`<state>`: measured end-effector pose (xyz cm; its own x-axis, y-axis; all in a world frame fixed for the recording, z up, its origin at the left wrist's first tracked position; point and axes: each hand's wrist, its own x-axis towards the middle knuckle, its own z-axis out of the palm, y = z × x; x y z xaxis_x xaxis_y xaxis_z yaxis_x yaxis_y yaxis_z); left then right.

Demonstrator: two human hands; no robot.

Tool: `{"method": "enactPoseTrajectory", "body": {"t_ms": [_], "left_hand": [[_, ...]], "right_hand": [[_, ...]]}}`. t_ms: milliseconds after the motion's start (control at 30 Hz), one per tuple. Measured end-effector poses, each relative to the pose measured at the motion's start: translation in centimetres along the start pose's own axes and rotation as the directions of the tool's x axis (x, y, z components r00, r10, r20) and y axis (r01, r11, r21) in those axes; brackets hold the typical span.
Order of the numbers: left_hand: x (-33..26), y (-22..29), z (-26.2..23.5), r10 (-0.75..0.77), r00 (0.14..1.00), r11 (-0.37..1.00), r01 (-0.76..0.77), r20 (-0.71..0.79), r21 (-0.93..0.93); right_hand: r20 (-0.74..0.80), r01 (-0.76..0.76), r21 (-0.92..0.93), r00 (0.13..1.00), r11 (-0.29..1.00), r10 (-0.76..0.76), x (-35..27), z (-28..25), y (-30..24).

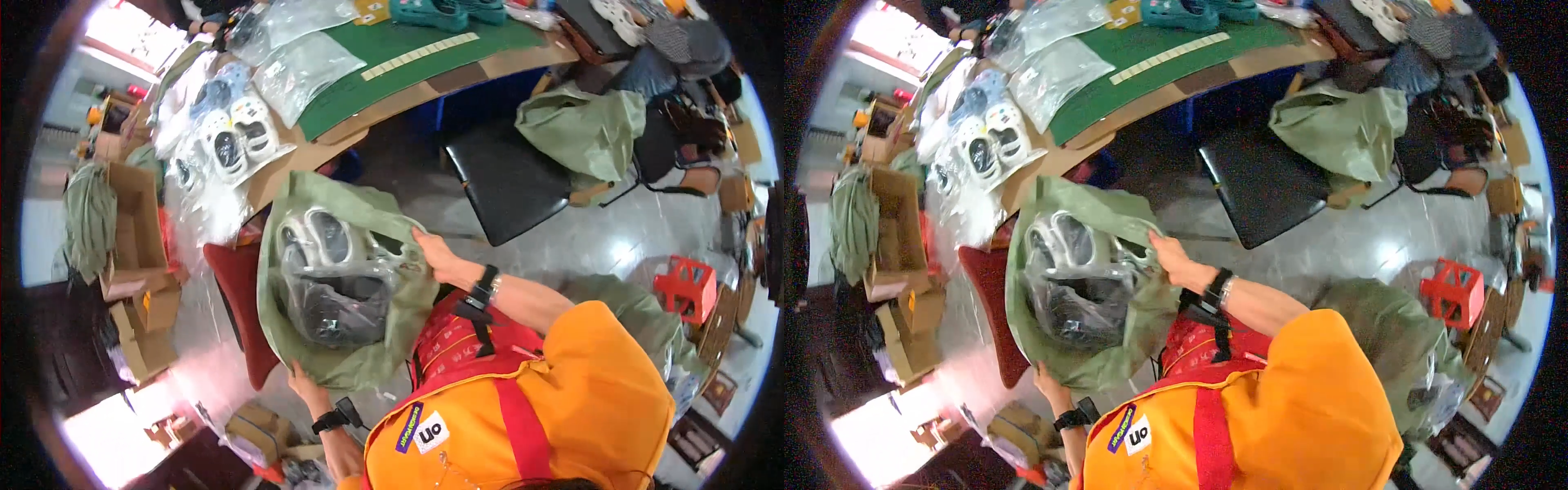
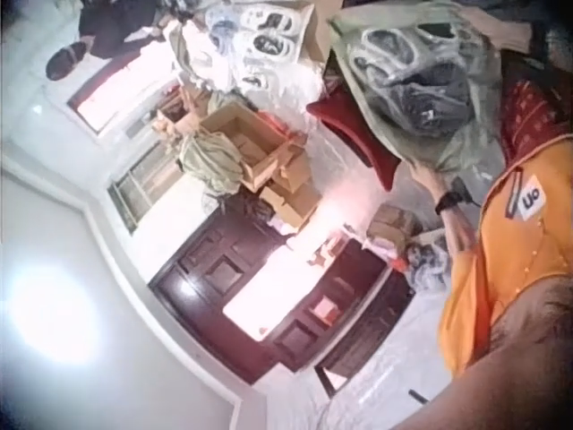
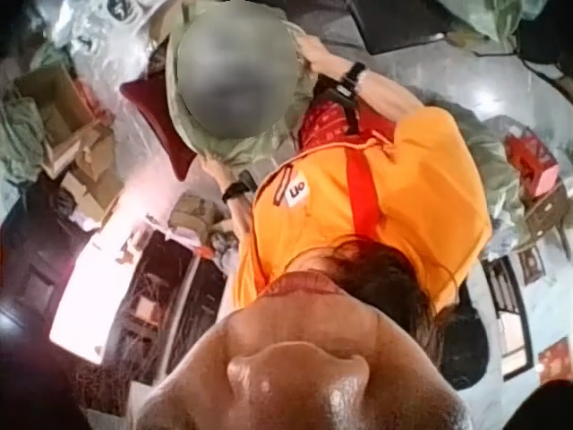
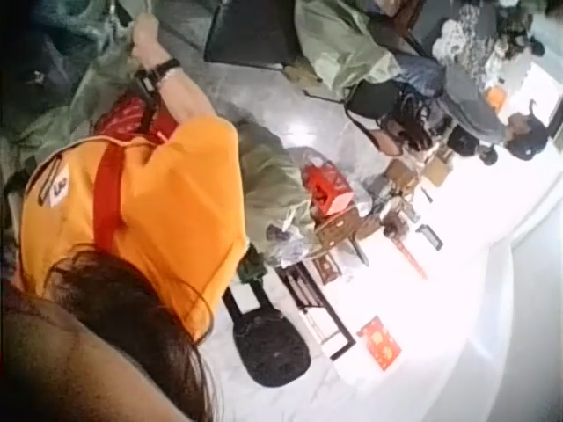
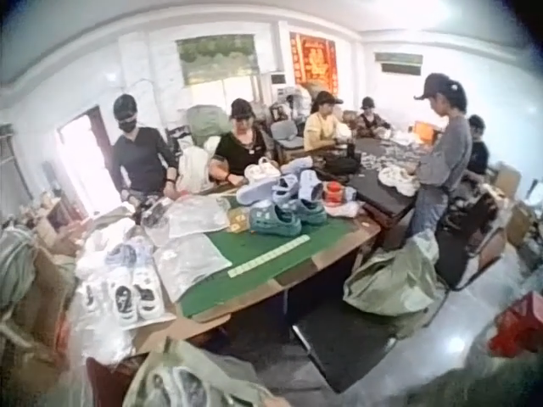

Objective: Packing decorated clogs into individual plastic bags and then placing those into a larger transport bag.

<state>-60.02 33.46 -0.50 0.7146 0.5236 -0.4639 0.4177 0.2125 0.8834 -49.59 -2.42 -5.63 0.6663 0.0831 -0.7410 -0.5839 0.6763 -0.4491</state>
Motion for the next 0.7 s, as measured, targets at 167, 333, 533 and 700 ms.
{"method": "enactPoseTrajectory", "body": {"t_ms": [167,333,533,700], "left_hand": [[-3.1,0.9,2.4,0.025,0.999,0.993,-0.021,-0.025,0.120],[1.0,-5.2,2.2,0.101,0.992,0.942,-0.071,-0.076,0.328],[2.9,-5.0,8.3,0.210,0.972,0.864,-0.235,0.105,0.445],[1.7,-2.3,5.9,0.056,0.990,0.882,-0.112,0.133,0.458]], "right_hand": [[0.038,-0.072,-0.135,0.996,0.988,0.078,-3.3,-5.0,0.3],[-0.209,-0.182,-0.249,0.969,0.951,0.131,0.1,-11.3,3.3],[-0.200,-0.046,-0.341,0.979,0.939,-0.025,-0.9,-14.7,3.5],[0.175,0.190,-0.981,0.756,-0.044,-0.631,-1.7,-11.3,2.3]]}}
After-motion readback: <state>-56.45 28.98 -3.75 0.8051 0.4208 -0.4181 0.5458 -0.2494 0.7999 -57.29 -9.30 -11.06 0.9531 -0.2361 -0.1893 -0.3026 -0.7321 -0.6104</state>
